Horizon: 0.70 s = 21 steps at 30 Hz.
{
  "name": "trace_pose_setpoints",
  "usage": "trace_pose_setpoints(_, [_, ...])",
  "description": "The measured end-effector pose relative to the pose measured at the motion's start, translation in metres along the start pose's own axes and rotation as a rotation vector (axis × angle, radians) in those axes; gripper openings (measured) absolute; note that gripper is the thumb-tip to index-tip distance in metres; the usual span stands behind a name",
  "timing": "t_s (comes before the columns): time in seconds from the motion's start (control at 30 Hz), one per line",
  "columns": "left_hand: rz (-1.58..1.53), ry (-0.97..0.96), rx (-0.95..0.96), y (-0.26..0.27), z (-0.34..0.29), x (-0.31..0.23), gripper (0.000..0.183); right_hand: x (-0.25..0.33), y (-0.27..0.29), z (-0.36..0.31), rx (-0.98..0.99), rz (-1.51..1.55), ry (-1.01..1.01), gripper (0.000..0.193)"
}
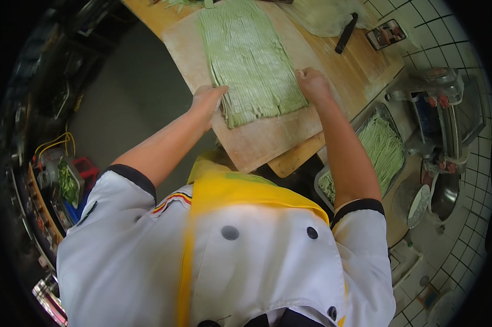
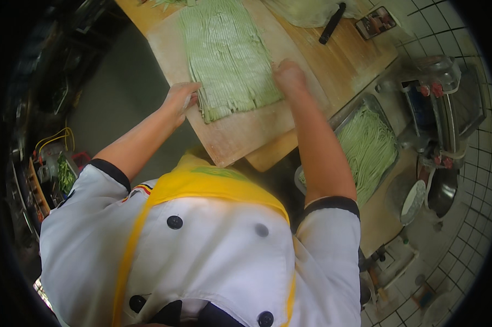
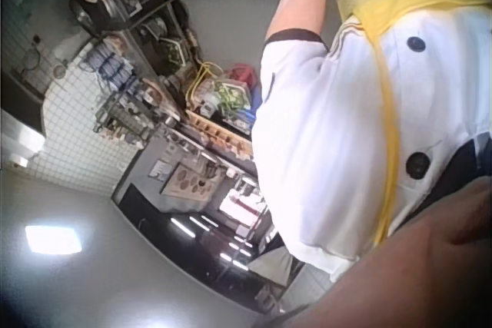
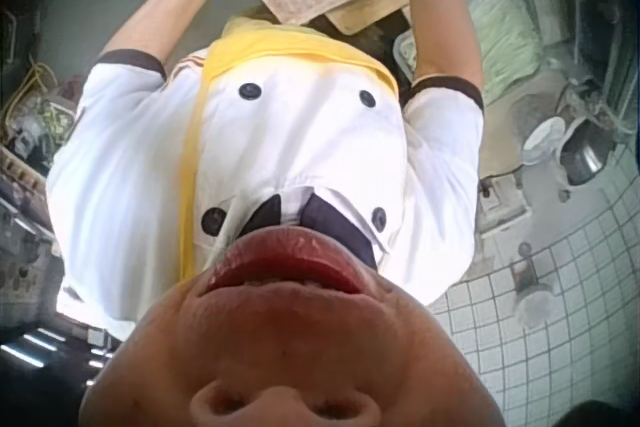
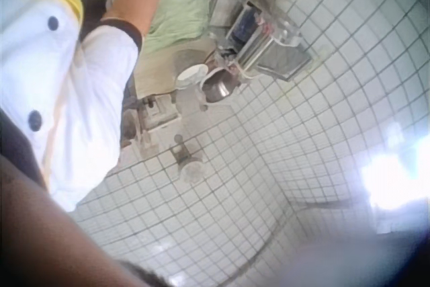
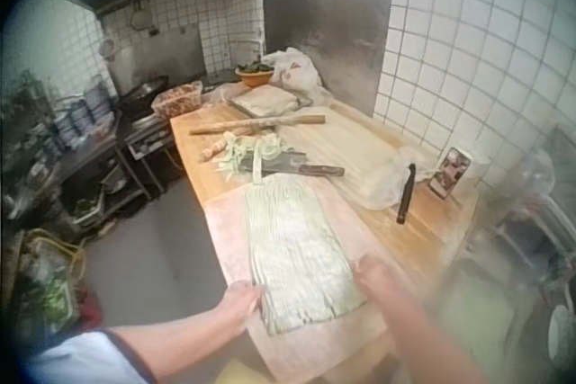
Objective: The person folds a sheet of green dough on a wooden board, then uses a large knife to cut it into thin strips. The cut noodles are gathered and placed into a metal tray.
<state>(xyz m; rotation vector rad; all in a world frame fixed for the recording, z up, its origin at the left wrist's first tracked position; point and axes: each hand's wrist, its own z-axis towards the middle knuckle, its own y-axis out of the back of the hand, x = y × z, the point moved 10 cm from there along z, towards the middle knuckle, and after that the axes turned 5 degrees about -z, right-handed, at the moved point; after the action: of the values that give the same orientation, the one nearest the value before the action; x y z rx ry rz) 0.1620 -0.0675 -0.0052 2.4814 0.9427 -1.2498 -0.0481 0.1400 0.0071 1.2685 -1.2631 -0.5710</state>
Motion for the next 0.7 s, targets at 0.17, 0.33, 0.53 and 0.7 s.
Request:
trace_pose_setpoints(0.17, [0.03, 0.02, -0.17, -0.02, 0.028, 0.01, 0.031, 0.025, -0.008, -0.006, -0.028, -0.05, 0.019, 0.05])
trace_pose_setpoints(0.33, [0.049, -0.065, -0.166, -0.057, 0.041, 0.003, 0.038, 0.07, -0.012, -0.029, -0.046, 0.089, 0.083, 0.049])
trace_pose_setpoints(0.53, [-0.111, -0.15, 0.072, -0.06, 0.054, 0.003, 0.039, 0.062, -0.026, -0.031, 0.107, 0.304, 0.03, 0.051])
trace_pose_setpoints(0.7, [-0.271, 0.102, 0.049, -0.064, 0.061, 0.022, 0.035, 0.048, -0.043, -0.018, 0.207, 0.42, -0.111, 0.057])
